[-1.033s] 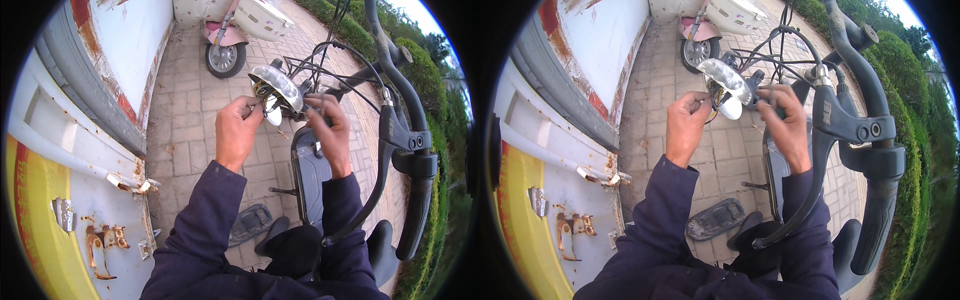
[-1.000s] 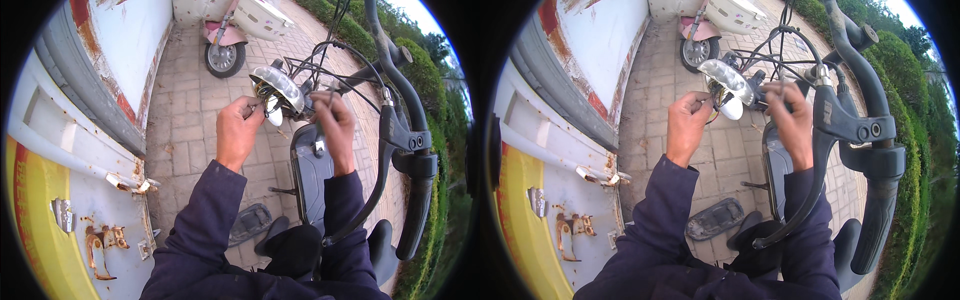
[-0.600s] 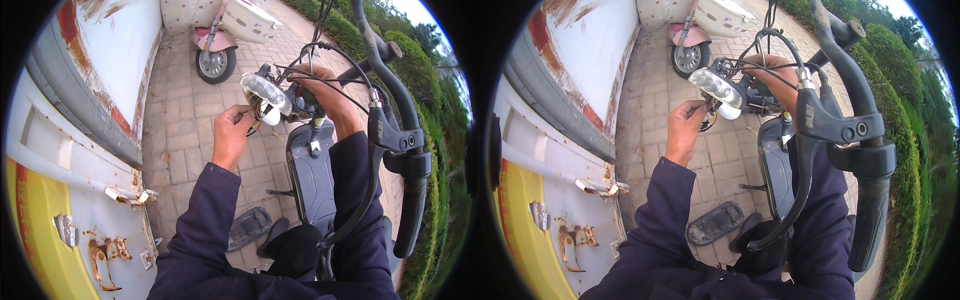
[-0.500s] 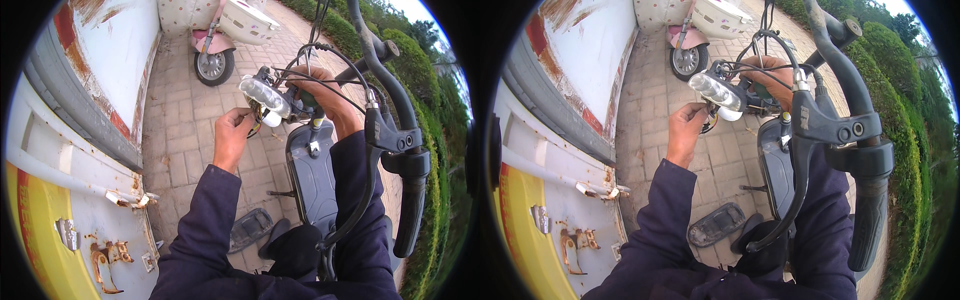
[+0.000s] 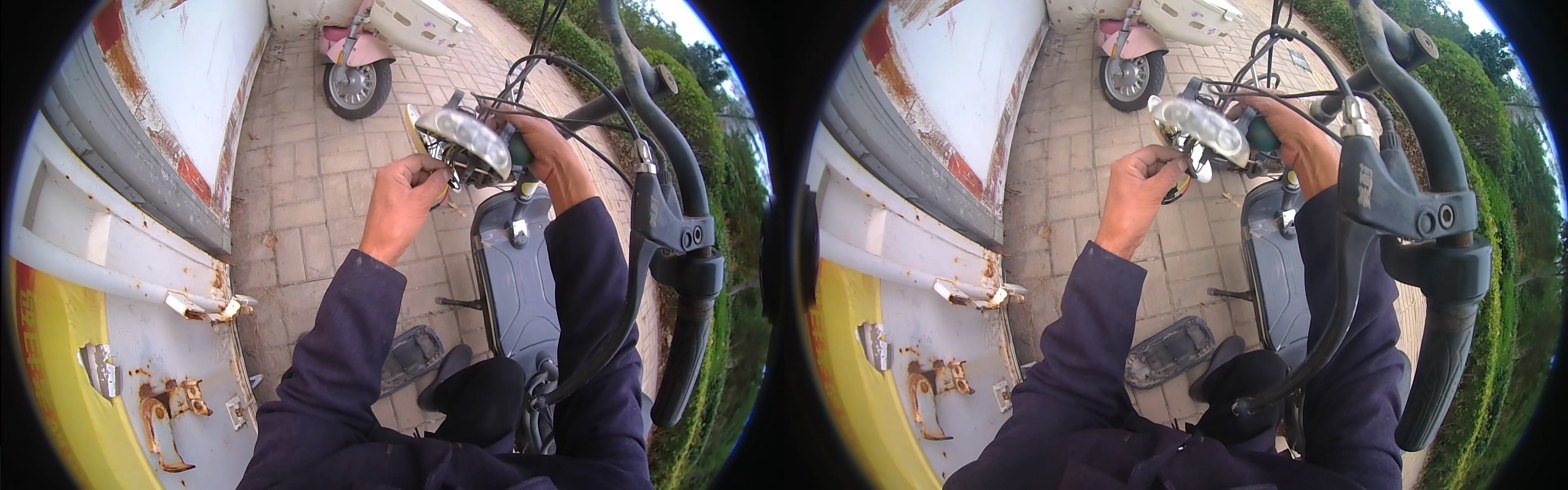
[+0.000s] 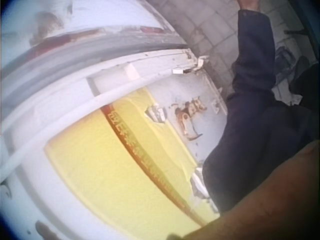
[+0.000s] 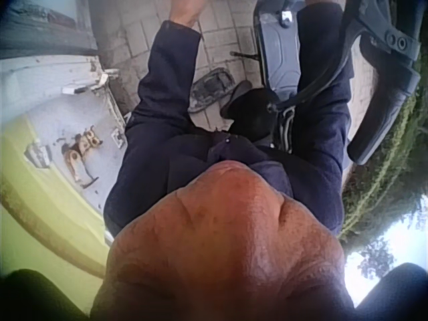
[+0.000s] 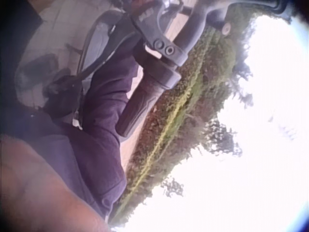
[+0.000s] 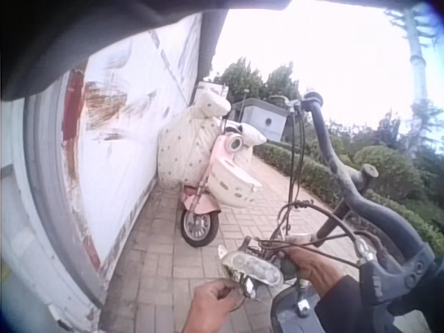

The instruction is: The person works on the exposed wiring inside the front headlight assembly of a scooter. Using a screwdriver, they strip and twist wire ends, connect them, and tuck the bundle into the housing. The person also reaches under the seat to access additional wiring and continues adjusting connections in the headlight area.

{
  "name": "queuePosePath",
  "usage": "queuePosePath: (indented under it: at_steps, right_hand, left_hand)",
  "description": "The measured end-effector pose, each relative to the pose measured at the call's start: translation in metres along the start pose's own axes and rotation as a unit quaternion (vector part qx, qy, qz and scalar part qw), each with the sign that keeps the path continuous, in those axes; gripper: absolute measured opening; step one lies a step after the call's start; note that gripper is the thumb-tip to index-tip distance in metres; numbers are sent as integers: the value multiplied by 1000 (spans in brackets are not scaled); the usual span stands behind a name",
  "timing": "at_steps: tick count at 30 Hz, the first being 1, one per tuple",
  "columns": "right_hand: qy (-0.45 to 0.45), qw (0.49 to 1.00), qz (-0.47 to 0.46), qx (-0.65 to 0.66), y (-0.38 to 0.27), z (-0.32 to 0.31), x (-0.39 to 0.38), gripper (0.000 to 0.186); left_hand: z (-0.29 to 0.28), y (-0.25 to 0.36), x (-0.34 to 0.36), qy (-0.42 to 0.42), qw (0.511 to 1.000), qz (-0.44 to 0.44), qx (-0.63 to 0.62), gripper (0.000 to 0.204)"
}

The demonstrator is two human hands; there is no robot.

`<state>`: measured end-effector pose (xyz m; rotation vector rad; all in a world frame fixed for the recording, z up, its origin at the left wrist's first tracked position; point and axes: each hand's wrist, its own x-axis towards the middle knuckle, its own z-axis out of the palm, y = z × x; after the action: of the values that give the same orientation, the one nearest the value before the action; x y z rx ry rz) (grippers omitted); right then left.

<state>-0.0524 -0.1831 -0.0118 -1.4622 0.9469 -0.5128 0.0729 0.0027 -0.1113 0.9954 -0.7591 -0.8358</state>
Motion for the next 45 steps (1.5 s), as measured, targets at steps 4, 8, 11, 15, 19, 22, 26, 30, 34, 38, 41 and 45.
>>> queuePosePath:
  at_steps: [4,8,11,15,19,22,26,30,34,38,41,45]
  right_hand:
    - [1,995,-67,74,7,0,-3,18]
    - [-51,992,-68,89,6,0,-10,26]
    - [-116,988,-92,39,-2,-6,-7,24]
    - [-140,981,-133,6,-10,-14,1,26]
    - [-162,981,-103,34,-21,-12,2,19]
    - [-153,984,-93,-17,-22,-3,-7,24]
    - [-107,993,-52,7,-10,18,-19,24]
    - [-64,996,-67,13,-5,30,-28,24]
    - [-15,992,-119,22,-9,31,-30,24]
    - [12,993,-115,28,-7,30,-31,22]
    - [35,990,-134,23,-3,30,-31,22]
    - [51,987,-143,51,3,32,-32,19]
  left_hand:
    - [0,0,5,72,994,33,81,20]
    - [-5,5,10,129,980,61,142,19]
    - [-5,10,10,104,981,89,136,21]
    - [2,18,10,88,976,107,165,23]
    - [10,23,10,90,977,131,142,23]
    - [12,24,12,103,969,124,187,21]
    - [13,19,16,129,962,154,184,19]
    - [5,15,18,72,988,104,83,17]
    - [7,14,18,65,984,98,134,18]
    - [10,18,16,62,985,97,128,19]
    - [9,20,14,63,979,109,162,21]
    - [8,20,11,33,976,179,122,28]
